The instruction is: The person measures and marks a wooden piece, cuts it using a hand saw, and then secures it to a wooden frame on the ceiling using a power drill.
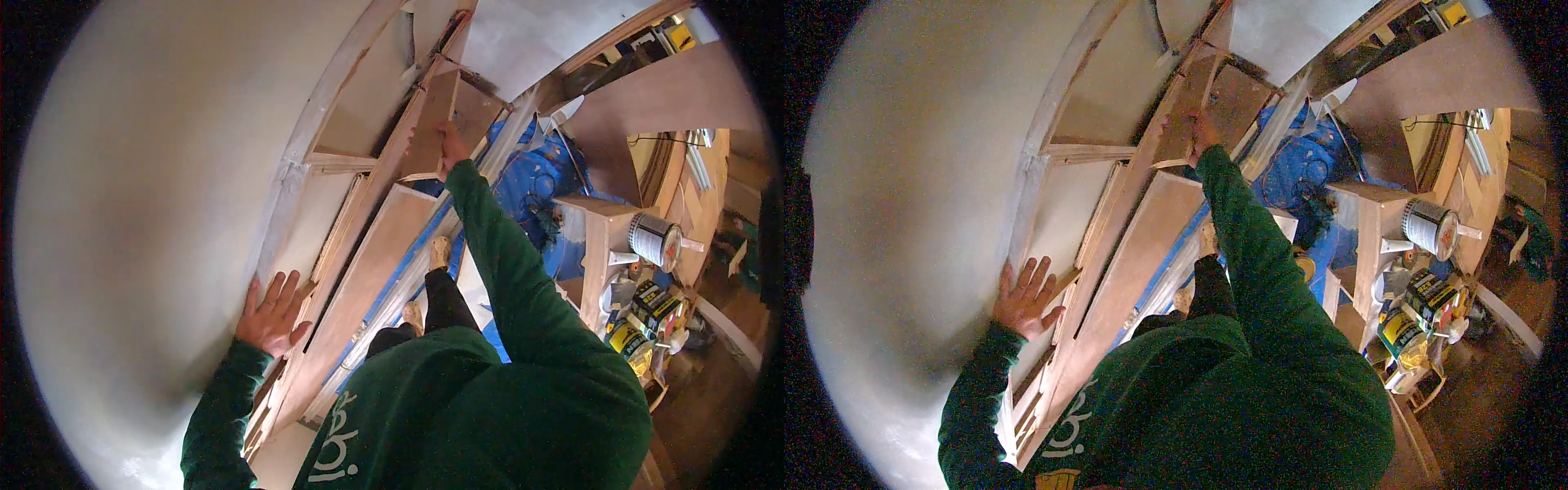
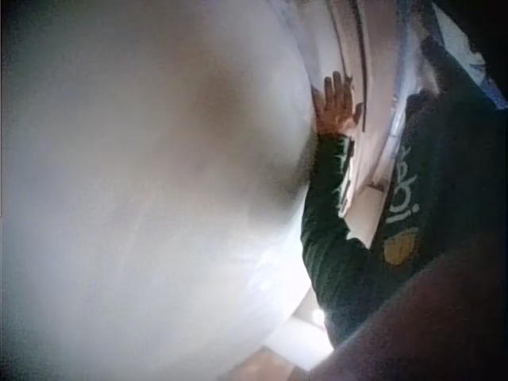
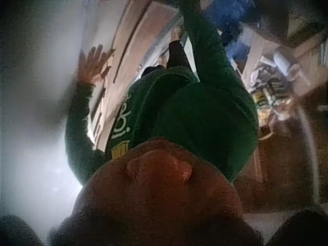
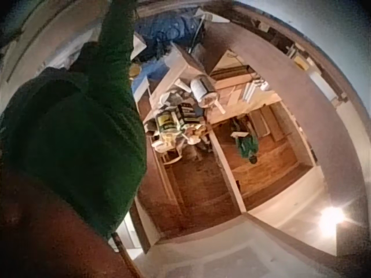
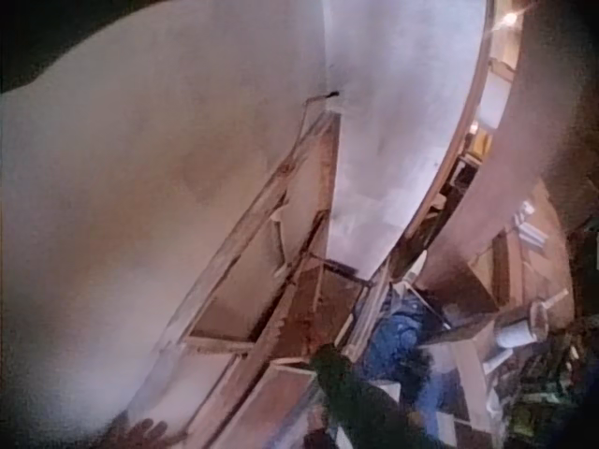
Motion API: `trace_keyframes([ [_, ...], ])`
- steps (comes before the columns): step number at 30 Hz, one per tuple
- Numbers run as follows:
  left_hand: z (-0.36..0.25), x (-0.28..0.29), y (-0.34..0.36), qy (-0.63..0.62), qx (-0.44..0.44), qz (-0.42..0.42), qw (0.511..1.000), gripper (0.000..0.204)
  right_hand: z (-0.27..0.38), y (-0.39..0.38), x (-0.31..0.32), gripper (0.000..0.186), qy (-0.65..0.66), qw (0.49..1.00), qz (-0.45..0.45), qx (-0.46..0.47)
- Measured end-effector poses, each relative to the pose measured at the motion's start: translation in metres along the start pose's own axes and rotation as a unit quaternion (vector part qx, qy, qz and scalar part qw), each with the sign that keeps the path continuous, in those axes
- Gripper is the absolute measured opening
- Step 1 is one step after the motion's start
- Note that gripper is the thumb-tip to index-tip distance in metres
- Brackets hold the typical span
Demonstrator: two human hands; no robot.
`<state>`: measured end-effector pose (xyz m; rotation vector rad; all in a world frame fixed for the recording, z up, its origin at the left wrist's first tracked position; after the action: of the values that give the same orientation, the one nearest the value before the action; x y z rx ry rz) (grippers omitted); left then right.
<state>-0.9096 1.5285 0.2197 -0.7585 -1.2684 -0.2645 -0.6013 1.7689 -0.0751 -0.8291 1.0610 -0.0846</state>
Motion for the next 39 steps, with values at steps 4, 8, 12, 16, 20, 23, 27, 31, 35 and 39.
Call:
trace_keyframes([
  [4, -0.002, 0.001, -0.001, 0.005, 0.008, -0.015, 1.0, 0.058, -0.006, 0.003, 0.023, 0.042, -0.08, 0.997, -0.01, 0.004],
  [8, 0.0, -0.005, -0.001, 0.013, 0.008, -0.02, 1.0, 0.054, -0.028, -0.004, 0.057, 0.059, -0.132, 0.991, -0.027, 0.019],
  [12, 0.001, -0.007, -0.001, 0.016, 0.009, -0.023, 1.0, 0.053, -0.061, -0.024, 0.074, 0.061, -0.135, 0.987, -0.053, 0.065],
  [16, 0.0, -0.006, -0.004, 0.02, 0.016, -0.012, 1.0, 0.052, -0.093, -0.054, 0.076, 0.049, -0.21, 0.964, -0.161, 0.028],
  [20, -0.001, 0.0, 0.001, 0.038, 0.017, -0.028, 0.999, 0.057, -0.117, -0.066, 0.079, 0.068, -0.229, 0.967, -0.11, 0.025],
  [23, 0.0, -0.008, -0.003, 0.031, 0.013, -0.009, 0.999, 0.051, -0.129, -0.054, 0.092, 0.074, -0.182, 0.98, -0.08, 0.001],
  [27, 0.0, -0.006, -0.002, 0.016, 0.024, -0.005, 1.0, 0.052, -0.131, -0.032, 0.088, 0.067, -0.216, 0.97, -0.093, -0.064],
  [31, 0.001, 0.001, 0.004, 0.019, 0.025, -0.009, 0.999, 0.054, -0.135, -0.009, 0.096, 0.062, -0.201, 0.974, -0.074, -0.069],
  [35, 0.001, -0.002, 0.001, 0.031, 0.017, -0.013, 0.999, 0.053, -0.137, 0.006, 0.085, 0.063, -0.257, 0.962, -0.078, -0.057],
  [39, 0.002, -0.005, 0.001, 0.034, 0.013, -0.017, 0.999, 0.052, -0.135, 0.035, 0.087, 0.064, -0.266, 0.959, -0.07, -0.064],
])
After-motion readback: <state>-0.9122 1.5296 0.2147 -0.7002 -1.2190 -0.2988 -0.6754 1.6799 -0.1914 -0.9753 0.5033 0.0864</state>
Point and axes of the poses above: each hand's wrist, its own y-axis towards the middle knuckle, its own x-axis out of the back of the hand, z = x × y, the point moved 4 cm from there along y, towards the middle knuckle, and after that the axes turned 4 degrees about -z, right-handed, at the moved point
